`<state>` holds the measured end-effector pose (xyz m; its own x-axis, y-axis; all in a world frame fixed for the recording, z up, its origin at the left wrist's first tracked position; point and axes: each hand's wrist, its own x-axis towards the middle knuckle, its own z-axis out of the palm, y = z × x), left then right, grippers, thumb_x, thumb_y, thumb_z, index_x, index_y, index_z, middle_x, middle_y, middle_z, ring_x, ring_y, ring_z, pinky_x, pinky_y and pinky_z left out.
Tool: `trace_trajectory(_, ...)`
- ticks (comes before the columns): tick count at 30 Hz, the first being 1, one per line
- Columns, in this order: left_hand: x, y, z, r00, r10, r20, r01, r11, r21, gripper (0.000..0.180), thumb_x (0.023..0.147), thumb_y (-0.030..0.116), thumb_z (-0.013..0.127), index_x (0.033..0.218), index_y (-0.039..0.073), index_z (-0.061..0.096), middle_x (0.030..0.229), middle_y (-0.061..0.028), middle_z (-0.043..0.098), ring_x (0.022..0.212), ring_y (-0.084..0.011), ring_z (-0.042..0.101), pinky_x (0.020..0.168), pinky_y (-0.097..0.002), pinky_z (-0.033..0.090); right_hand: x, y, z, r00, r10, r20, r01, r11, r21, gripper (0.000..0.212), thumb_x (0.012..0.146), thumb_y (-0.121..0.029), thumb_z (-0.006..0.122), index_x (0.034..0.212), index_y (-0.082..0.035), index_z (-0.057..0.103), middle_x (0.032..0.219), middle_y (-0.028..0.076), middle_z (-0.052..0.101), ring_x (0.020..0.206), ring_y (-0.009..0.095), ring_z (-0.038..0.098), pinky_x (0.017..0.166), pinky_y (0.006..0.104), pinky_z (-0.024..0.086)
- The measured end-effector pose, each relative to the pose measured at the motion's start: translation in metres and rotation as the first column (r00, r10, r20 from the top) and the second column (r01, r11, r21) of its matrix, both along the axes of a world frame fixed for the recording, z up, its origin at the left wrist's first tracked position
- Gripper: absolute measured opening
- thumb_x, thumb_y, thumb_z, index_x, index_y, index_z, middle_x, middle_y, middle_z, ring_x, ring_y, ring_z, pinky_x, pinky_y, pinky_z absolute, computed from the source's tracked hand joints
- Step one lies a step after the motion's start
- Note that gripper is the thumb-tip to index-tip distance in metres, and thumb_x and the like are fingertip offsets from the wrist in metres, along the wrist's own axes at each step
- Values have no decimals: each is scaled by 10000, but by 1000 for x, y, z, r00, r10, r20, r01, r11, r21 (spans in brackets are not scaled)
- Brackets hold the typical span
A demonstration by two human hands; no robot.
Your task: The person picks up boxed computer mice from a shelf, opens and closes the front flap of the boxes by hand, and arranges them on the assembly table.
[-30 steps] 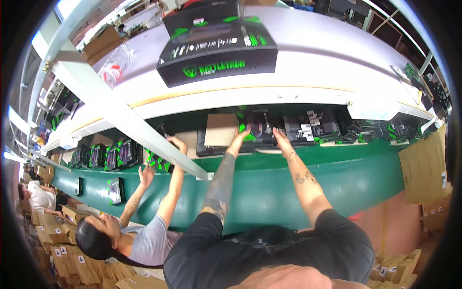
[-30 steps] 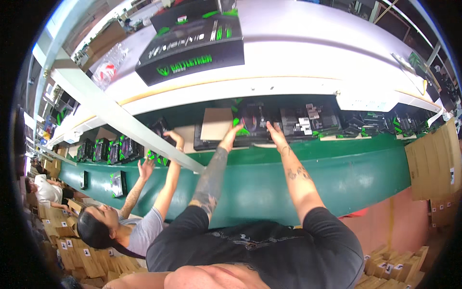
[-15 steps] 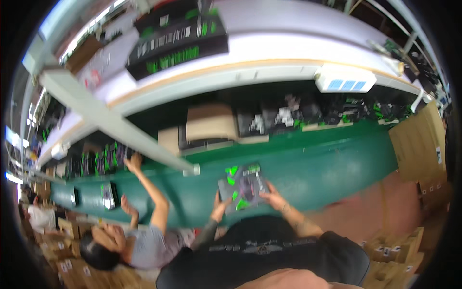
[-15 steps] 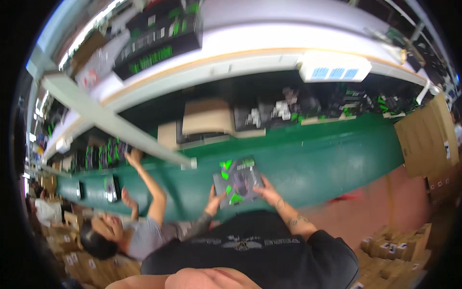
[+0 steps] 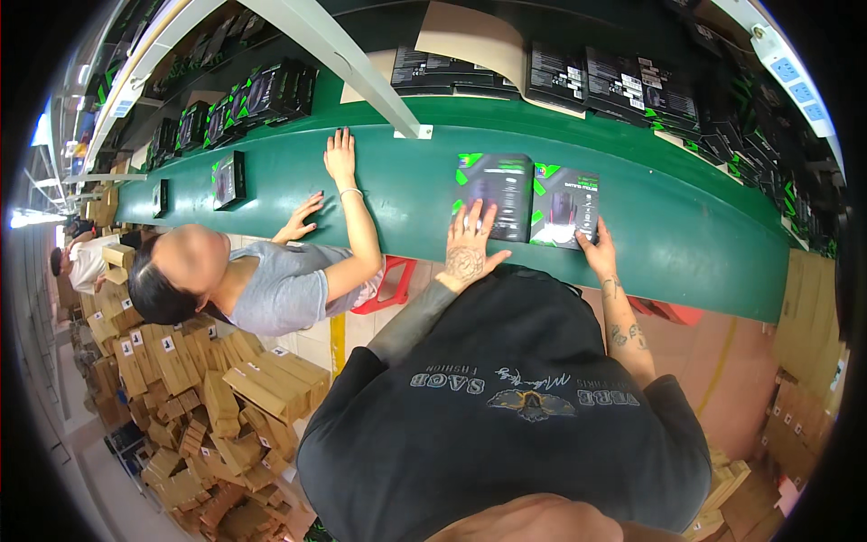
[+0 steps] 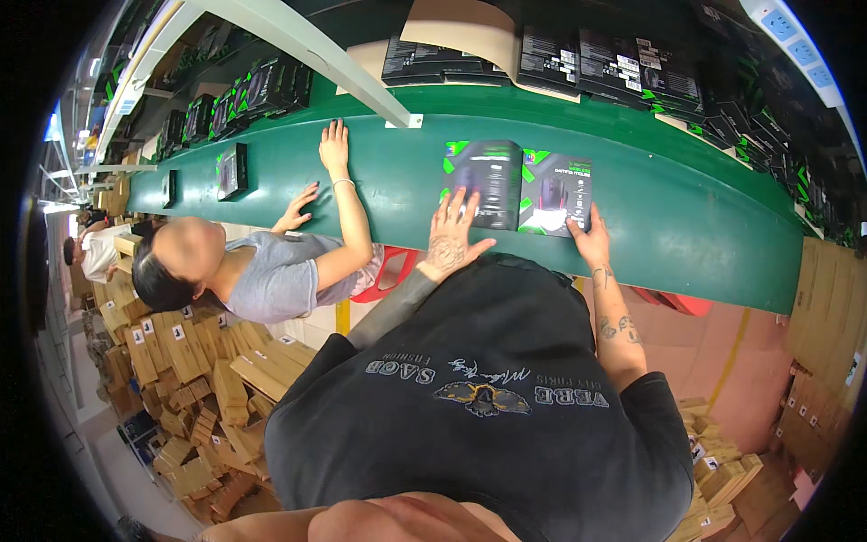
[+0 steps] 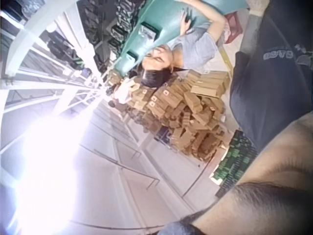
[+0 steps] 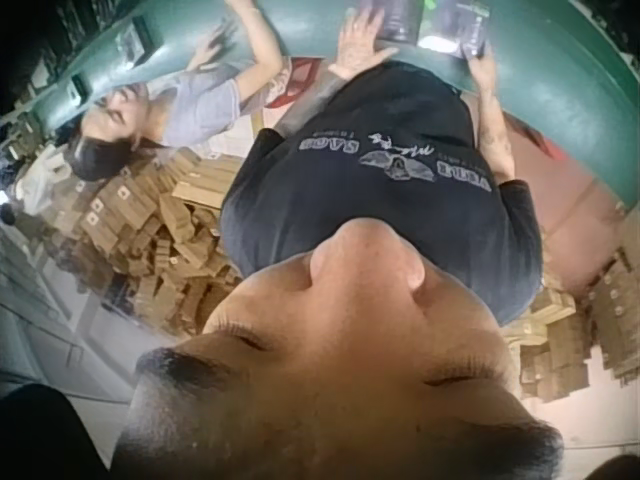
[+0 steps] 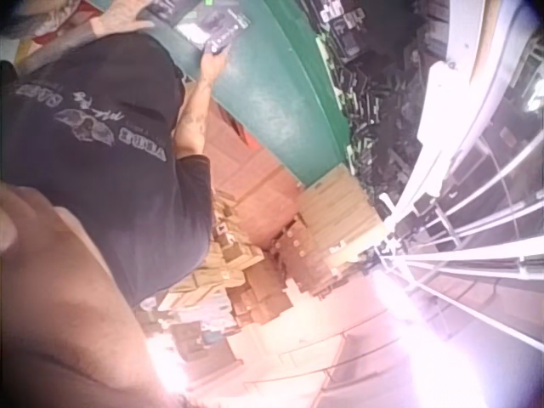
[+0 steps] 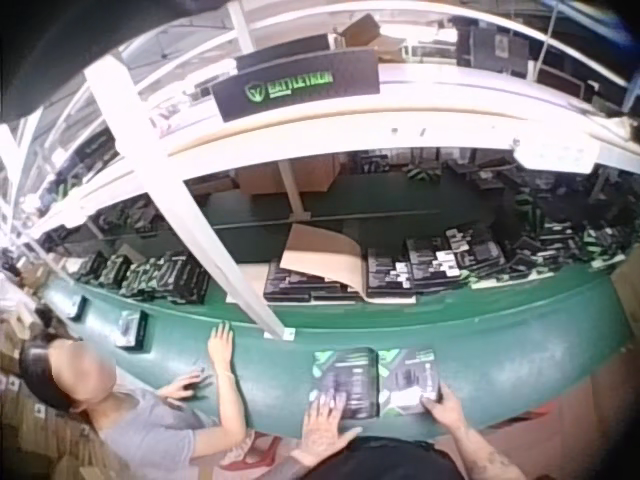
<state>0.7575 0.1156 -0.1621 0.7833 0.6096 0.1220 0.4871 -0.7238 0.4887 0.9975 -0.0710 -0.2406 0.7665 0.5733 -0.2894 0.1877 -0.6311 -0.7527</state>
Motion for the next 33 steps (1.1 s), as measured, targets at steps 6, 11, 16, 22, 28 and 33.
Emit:
trace_trajectory(6,-7,15,-70,994,29,-101,-23,997,67,848,666,477,675,1357,175,288,1414,-190,168,1230,-446,259,988,-504,276,-4,17,11,987,96,129,-92,995,-39,661,779,-264,649,1307,-7,347,1260,207,443,1149,271,453,938,324,369)
trace_trajectory(11,-2,24,-35,980,149,-134,-171,971,-166,894,655,524,674,1334,85,291,1374,-249,214,1104,-415,449,912,-414,408,0,11,21,985,125,121,-133,989,58,681,774,-307,626,1291,32,341,1212,238,470,1121,333,469,956,357,351)
trace_trajectory(16,-23,34,-51,990,114,-88,-122,988,-98,942,686,609,583,1310,-19,263,1139,-253,510,942,-376,568,795,-412,462,-21,15,46,863,139,485,-86,988,-130,653,778,-312,622,1282,16,370,1191,216,488,1079,361,488,922,378,387)
trace_trajectory(22,-39,51,-92,901,343,-264,-418,849,-323,659,860,531,336,955,-75,578,827,-283,587,824,-397,586,730,-450,453,-23,51,116,958,125,-257,-89,985,144,295,870,-266,508,954,12,559,724,85,585,639,154,537,561,315,435)
trace_trajectory(28,-50,32,-77,914,359,-191,-405,768,-496,596,883,546,304,942,35,606,885,-167,638,838,-285,609,732,-388,436,-80,62,142,834,548,64,-551,821,149,279,820,-202,522,991,18,533,872,239,579,849,370,577,748,428,457)
trace_trajectory(33,-53,-6,-68,905,425,-27,-352,712,-608,668,913,521,237,1117,-48,523,1064,-186,590,1065,-271,518,944,-351,344,-109,37,137,775,629,-65,-619,775,127,758,769,-172,556,1363,18,125,1220,302,377,1096,393,452,923,372,388)
